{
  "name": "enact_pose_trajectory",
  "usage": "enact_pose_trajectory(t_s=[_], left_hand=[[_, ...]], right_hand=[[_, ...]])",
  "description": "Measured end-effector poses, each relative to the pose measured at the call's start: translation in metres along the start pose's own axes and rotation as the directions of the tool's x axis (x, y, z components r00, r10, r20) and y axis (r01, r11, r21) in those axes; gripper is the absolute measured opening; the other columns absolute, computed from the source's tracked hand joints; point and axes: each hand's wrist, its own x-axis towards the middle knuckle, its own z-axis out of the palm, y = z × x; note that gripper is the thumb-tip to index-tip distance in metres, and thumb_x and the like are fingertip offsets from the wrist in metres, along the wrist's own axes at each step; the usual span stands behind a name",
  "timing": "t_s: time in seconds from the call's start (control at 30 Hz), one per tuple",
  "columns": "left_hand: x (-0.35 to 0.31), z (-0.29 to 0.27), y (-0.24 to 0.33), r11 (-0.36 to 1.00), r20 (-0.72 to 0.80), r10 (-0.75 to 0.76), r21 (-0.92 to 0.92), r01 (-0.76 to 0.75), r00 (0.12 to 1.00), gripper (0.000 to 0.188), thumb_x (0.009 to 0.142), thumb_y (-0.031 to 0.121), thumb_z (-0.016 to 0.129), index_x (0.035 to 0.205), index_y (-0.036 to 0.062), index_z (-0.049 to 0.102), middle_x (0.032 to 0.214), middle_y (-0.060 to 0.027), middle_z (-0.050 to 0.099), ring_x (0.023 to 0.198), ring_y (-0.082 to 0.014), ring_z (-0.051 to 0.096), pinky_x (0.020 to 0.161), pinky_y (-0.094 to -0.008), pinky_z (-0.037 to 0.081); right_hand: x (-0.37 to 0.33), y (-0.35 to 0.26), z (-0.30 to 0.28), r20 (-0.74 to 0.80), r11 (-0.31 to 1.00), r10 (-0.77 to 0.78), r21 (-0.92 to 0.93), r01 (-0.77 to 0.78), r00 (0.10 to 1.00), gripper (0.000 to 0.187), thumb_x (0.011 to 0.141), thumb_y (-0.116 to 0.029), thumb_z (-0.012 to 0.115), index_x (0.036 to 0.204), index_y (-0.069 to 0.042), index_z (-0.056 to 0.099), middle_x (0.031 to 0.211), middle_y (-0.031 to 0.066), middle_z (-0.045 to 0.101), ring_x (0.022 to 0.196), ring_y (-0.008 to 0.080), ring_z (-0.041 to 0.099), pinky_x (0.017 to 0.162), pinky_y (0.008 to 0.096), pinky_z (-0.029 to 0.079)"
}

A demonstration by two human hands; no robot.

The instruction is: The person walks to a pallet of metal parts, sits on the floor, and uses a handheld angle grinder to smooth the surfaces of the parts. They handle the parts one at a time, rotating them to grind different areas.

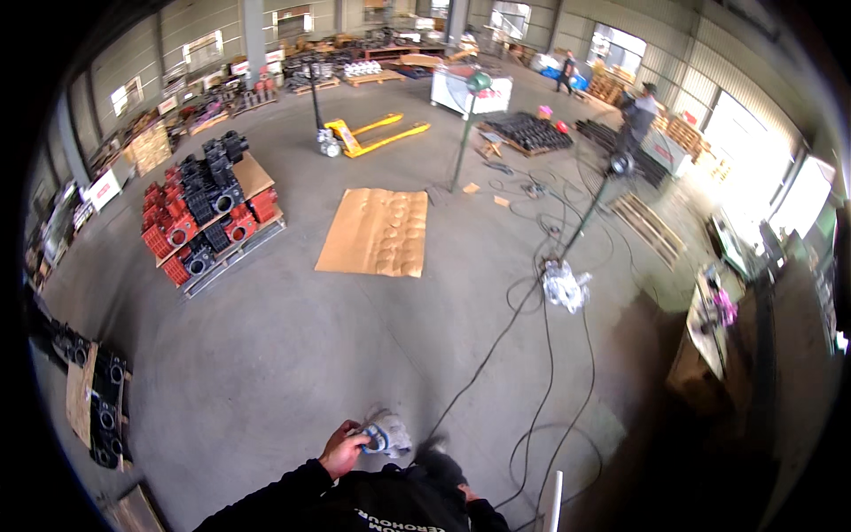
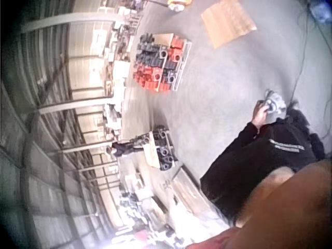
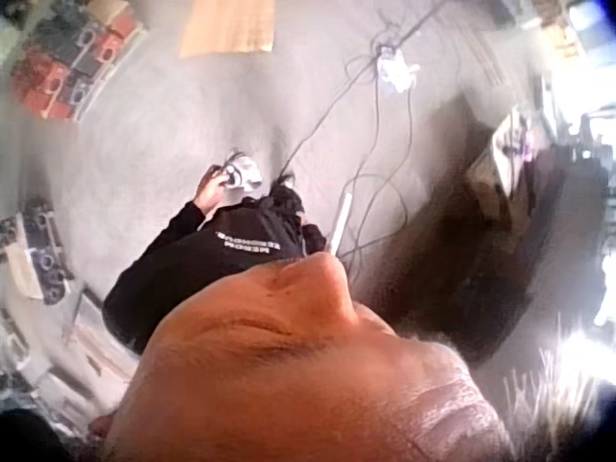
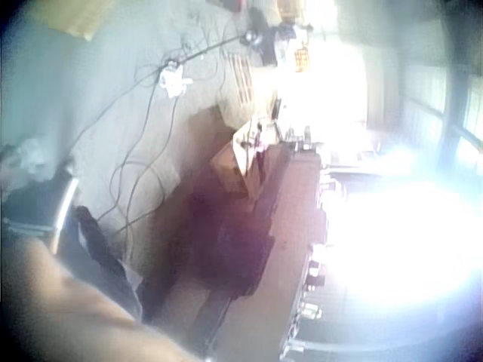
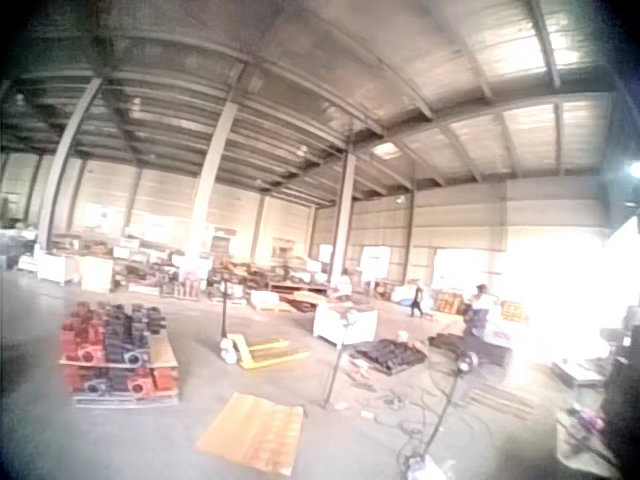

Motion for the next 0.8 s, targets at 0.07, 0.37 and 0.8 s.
enact_pose_trajectory(t_s=[0.07,0.37,0.8], left_hand=[[0.022,0.017,0.002,0.998,-0.038,0.045,-0.049,-0.047,0.998,0.033,0.083,-0.006,0.059,0.113,0.0020,0.047,0.105,-0.0150,0.062,0.099,-0.0243,0.063,0.089,-0.0358,0.051],[0.115,0.080,0.030,0.968,-0.076,0.159,-0.184,-0.171,0.984,0.035,0.083,-0.012,0.055,0.113,0.0039,0.048,0.106,-0.0138,0.063,0.100,-0.0246,0.062,0.089,-0.0376,0.050],[0.319,0.101,0.140,0.979,0.017,0.075,-0.190,-0.071,0.997,0.032,0.081,-0.011,0.058,0.110,0.0014,0.050,0.103,-0.0127,0.061,0.101,-0.0234,0.061,0.093,-0.0364,0.048]], right_hand=[[0.035,-0.017,-0.036,0.091,0.998,-0.002,-0.065,0.007,0.996,0.036,0.086,-0.029,0.057,0.102,0.003,0.064,0.094,0.0212,0.067,0.094,0.0267,0.065,0.081,0.0391,0.049],[0.159,-0.101,-0.118,0.357,0.963,-0.020,-0.245,0.115,0.934,0.035,0.087,-0.028,0.056,0.102,0.002,0.065,0.095,0.0217,0.067,0.094,0.0295,0.065,0.081,0.0406,0.050],[0.419,-0.326,-0.125,0.407,0.885,-0.179,-0.332,0.328,0.896,0.034,0.087,-0.026,0.055,0.103,0.002,0.065,0.096,0.0224,0.067,0.094,0.0335,0.064,0.081,0.0427,0.050]])
